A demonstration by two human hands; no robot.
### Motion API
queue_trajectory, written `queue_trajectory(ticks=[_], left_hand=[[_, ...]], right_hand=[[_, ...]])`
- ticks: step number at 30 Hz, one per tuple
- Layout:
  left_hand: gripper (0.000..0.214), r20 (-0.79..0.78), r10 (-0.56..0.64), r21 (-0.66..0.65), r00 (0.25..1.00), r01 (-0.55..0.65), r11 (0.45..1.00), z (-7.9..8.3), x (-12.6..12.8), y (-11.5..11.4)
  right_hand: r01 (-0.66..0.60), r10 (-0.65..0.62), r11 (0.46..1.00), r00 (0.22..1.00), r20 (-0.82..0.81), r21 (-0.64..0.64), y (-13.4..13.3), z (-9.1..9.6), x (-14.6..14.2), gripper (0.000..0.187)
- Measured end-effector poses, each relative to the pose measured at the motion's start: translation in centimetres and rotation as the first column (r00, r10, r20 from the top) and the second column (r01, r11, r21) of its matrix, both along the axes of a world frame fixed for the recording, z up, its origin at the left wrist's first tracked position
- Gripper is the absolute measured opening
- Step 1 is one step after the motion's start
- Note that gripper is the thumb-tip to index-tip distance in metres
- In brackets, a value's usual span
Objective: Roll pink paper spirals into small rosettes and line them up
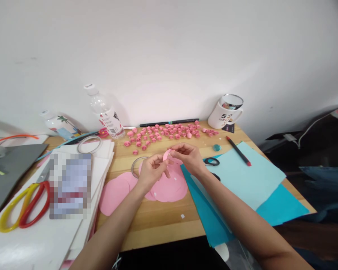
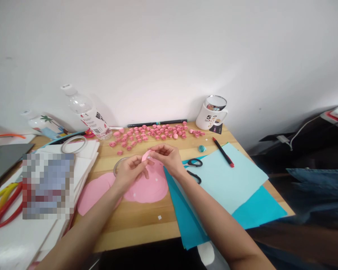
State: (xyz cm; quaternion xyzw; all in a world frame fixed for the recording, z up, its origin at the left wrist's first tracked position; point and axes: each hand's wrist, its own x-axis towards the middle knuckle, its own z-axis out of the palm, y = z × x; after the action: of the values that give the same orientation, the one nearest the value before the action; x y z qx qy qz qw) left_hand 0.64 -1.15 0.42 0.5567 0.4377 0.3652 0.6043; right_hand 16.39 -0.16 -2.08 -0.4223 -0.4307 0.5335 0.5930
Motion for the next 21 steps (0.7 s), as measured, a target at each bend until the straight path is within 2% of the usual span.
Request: queue_trajectory(ticks=[15,21], left_hand=[[0.024,0.001,0.085,0.042,0.996,-0.085,0.995,-0.93,-0.05,0.28],[0.022,-0.006,0.136,0.063,0.991,-0.135,0.989,-1.09,-0.16,0.44]], right_hand=[[0.011,-0.011,0.999,1.0,-0.01,-0.033,-0.03,0.33,-0.12,0.019],[-0.041,0.04,0.998,0.999,-0.012,-0.039,-0.09,0.49,-0.19,0.02]])
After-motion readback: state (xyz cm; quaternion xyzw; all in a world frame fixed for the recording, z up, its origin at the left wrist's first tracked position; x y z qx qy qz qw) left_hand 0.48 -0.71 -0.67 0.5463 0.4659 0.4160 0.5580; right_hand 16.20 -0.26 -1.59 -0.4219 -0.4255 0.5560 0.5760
